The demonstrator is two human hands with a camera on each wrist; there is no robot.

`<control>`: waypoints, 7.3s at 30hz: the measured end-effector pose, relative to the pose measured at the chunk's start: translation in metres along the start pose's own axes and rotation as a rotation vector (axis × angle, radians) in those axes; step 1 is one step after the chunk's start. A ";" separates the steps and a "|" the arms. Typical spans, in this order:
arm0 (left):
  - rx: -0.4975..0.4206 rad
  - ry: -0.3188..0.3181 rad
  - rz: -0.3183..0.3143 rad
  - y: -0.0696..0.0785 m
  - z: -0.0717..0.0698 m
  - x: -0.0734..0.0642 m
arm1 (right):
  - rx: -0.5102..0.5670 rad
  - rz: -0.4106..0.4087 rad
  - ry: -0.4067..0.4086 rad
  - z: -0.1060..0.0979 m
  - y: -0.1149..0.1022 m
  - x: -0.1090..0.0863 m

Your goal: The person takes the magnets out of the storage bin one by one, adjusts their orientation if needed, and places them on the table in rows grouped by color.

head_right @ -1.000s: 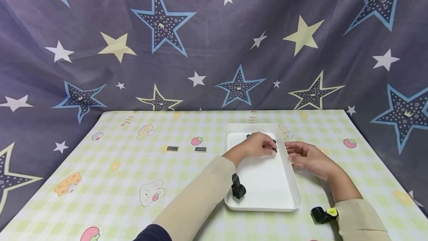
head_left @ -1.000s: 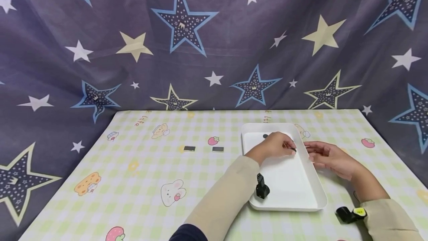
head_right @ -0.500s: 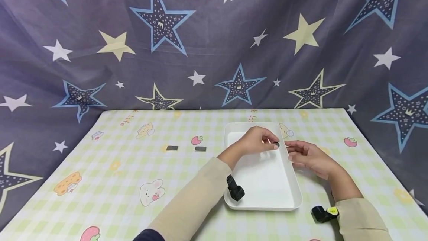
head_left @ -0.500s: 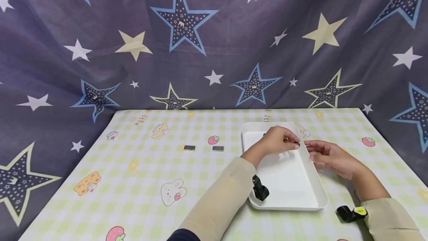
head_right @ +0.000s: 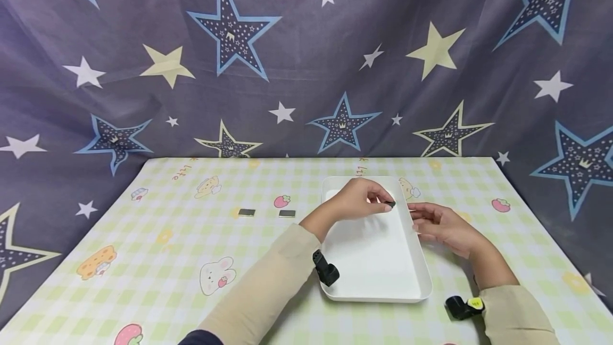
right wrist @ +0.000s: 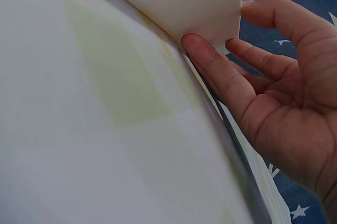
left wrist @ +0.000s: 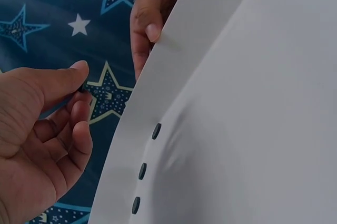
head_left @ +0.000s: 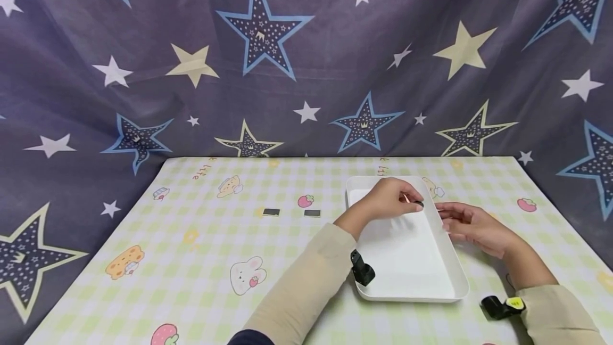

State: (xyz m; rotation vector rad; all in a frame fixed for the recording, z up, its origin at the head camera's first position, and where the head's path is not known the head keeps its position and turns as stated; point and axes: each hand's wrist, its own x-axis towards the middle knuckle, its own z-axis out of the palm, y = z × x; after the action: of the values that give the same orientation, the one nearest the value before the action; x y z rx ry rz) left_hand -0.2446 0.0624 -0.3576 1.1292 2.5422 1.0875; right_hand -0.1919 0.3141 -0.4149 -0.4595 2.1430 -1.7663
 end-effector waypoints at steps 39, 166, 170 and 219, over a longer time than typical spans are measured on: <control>0.016 0.073 0.053 -0.032 -0.041 -0.058 | -0.017 0.007 0.030 0.002 0.000 -0.001; -0.069 0.047 -0.125 -0.093 -0.066 -0.137 | -0.013 0.021 0.027 0.002 -0.002 0.000; -0.083 0.071 -0.124 -0.090 -0.063 -0.135 | -0.006 0.011 0.021 0.002 -0.001 -0.001; -0.172 0.244 -0.111 -0.035 -0.048 -0.079 | -0.047 0.027 0.038 0.002 -0.004 -0.002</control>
State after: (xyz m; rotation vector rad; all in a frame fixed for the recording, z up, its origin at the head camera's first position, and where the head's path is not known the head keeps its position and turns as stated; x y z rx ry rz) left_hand -0.2285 -0.0353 -0.3580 0.8490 2.5873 1.4612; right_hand -0.1892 0.3120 -0.4118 -0.4094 2.2107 -1.7264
